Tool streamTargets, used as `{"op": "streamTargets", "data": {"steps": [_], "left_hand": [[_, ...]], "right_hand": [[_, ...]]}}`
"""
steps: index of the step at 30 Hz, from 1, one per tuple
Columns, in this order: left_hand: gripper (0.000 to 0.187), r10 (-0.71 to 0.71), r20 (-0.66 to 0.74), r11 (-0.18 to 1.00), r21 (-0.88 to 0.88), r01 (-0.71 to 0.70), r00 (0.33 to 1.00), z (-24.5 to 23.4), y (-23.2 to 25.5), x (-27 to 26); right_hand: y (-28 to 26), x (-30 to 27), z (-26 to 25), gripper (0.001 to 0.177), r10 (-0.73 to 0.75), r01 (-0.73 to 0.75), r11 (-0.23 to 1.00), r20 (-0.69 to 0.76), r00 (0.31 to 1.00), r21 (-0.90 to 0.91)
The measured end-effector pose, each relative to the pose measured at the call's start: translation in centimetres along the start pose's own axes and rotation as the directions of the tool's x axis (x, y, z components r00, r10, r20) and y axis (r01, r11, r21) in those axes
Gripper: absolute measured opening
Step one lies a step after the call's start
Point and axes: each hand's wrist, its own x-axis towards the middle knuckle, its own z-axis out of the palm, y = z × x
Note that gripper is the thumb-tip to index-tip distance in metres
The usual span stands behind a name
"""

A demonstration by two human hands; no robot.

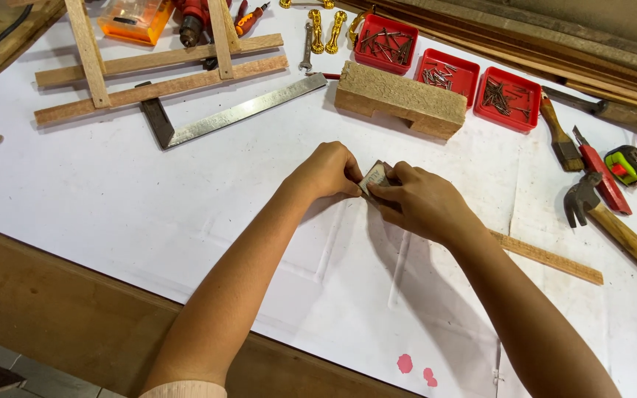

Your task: The recorder is seen assembling a wooden frame and then sanding a wooden strip.

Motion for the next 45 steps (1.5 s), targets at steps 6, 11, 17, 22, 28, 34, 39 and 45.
{"op": "streamTargets", "data": {"steps": [6,11,17,22,28,34,39,45], "left_hand": [[0.024,-0.054,0.006,0.998,0.034,0.054,0.998,0.3,0.6,0.0],[0.027,-0.083,0.001,0.991,0.106,0.082,0.997,0.3,2.3,-0.6],[0.026,0.205,-0.105,0.928,0.338,-0.159,0.973,4.8,5.3,-0.1],[0.011,0.046,-0.026,0.966,0.257,-0.038,0.999,7.3,7.7,-0.6],[0.015,0.249,-0.106,0.96,0.161,-0.23,0.963,7.8,4.9,0.4],[0.037,0.142,-0.022,0.963,0.236,-0.133,0.99,7.3,7.3,0.6],[0.043,-0.04,-0.013,0.955,0.293,0.042,0.999,7.4,8.7,0.5],[0.044,-0.059,-0.034,0.955,0.29,0.067,0.998,7.5,8.7,0.7]], "right_hand": [[0.9,-2.3,-0.1,0.04,0.01,-0.01,1.0,0.012,1.0,-0.009],[3.1,-6.6,-1.1,0.041,0.124,-0.125,0.992,0.093,0.988,0.003],[4.2,-7.6,-0.9,0.042,0.129,-0.133,0.989,0.067,0.989,0.058],[4.0,-7.5,-0.9,0.037,0.136,-0.141,0.989,0.084,0.987,0.049],[5.0,-9.3,-1.2,0.039,0.129,-0.134,0.987,0.056,0.99,0.087],[7.8,-13.6,-3.0,0.045,0.259,-0.266,0.964,0.241,0.935,-0.004],[8.8,-14.7,-2.6,0.044,0.312,-0.314,0.949,0.256,0.915,-0.035],[6.1,-10.1,-0.6,0.038,0.103,-0.102,0.995,-0.013,0.995,0.011]]}}
